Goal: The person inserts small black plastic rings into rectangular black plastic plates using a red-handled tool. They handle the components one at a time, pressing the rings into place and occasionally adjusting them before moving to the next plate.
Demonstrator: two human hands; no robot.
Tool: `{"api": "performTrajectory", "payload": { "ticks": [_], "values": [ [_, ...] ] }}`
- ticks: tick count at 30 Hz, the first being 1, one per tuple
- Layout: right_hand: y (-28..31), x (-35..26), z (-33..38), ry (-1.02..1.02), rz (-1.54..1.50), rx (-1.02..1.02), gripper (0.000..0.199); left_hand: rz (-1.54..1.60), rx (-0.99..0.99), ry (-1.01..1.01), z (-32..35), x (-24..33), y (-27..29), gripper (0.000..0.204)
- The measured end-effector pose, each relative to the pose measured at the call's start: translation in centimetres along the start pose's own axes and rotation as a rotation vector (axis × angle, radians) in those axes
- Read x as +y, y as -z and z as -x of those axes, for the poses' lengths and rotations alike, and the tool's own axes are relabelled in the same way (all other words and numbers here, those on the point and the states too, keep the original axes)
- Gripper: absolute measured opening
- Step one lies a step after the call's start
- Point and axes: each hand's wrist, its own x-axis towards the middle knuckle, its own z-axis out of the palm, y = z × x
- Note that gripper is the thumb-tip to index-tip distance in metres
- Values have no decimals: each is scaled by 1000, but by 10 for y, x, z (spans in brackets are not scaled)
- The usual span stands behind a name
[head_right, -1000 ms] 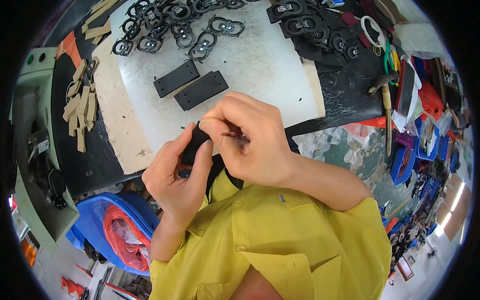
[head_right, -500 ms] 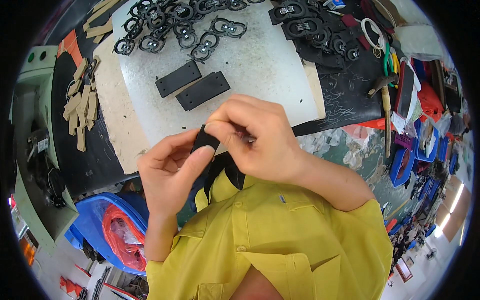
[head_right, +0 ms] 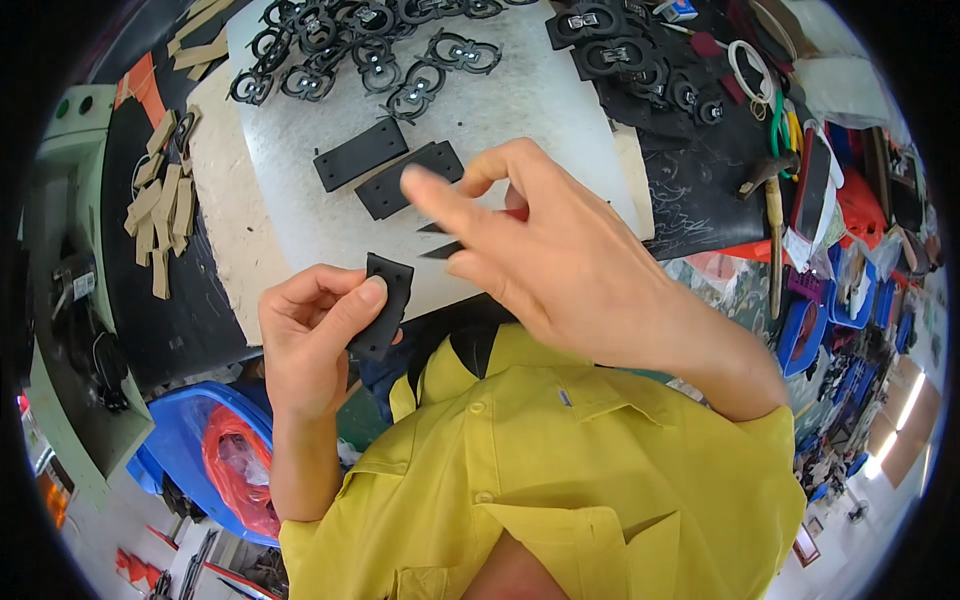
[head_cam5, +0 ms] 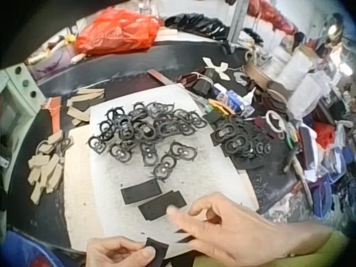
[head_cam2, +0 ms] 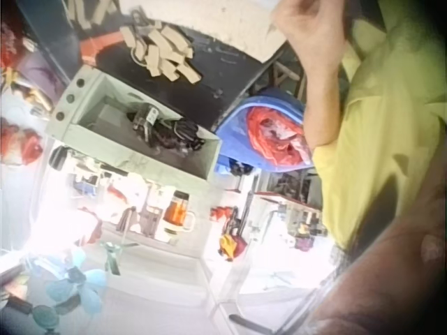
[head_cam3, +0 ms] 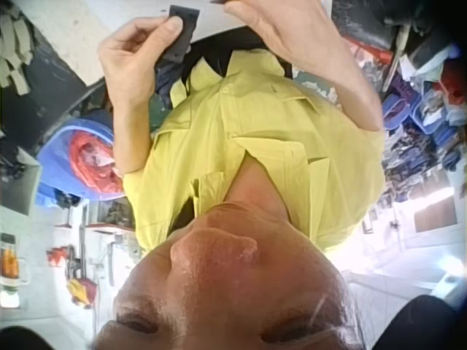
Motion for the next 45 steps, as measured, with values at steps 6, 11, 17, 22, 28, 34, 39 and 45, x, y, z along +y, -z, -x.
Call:
{"api": "performTrajectory", "payload": {
  "ticks": [6, 11, 17, 22, 28, 34, 39, 45],
  "values": [
    [-11, 11, 0, 417, 120, 187, 29, 10, -4, 26, 1, 4, -1, 8],
    [-3, 10, -3, 443, 166, 115, 23, 1, -32, 48, 3, 9, -2, 8],
    [13, 8, -12, 53, -144, -228, 16, -633, -27, -402, 11, 19, -12, 11],
    [3, 2, -14, 115, -141, 69, 18, -202, 78, -208, -3, 12, -2, 10],
    [-20, -9, -4, 357, -70, 164, 17, -14, 23, -203, -7, 12, -6, 10],
    [-15, -11, -3, 333, -31, 38, 12, -204, 38, -229, 1, 17, -12, 10],
    [-13, -10, -3, 297, -11, -49, 9, -223, -1, -152, -1, 18, -15, 10],
    [-16, -1, -8, 29, -209, -57, 13, -496, 214, -493, -1, 7, -28, 6]
  ]
}}
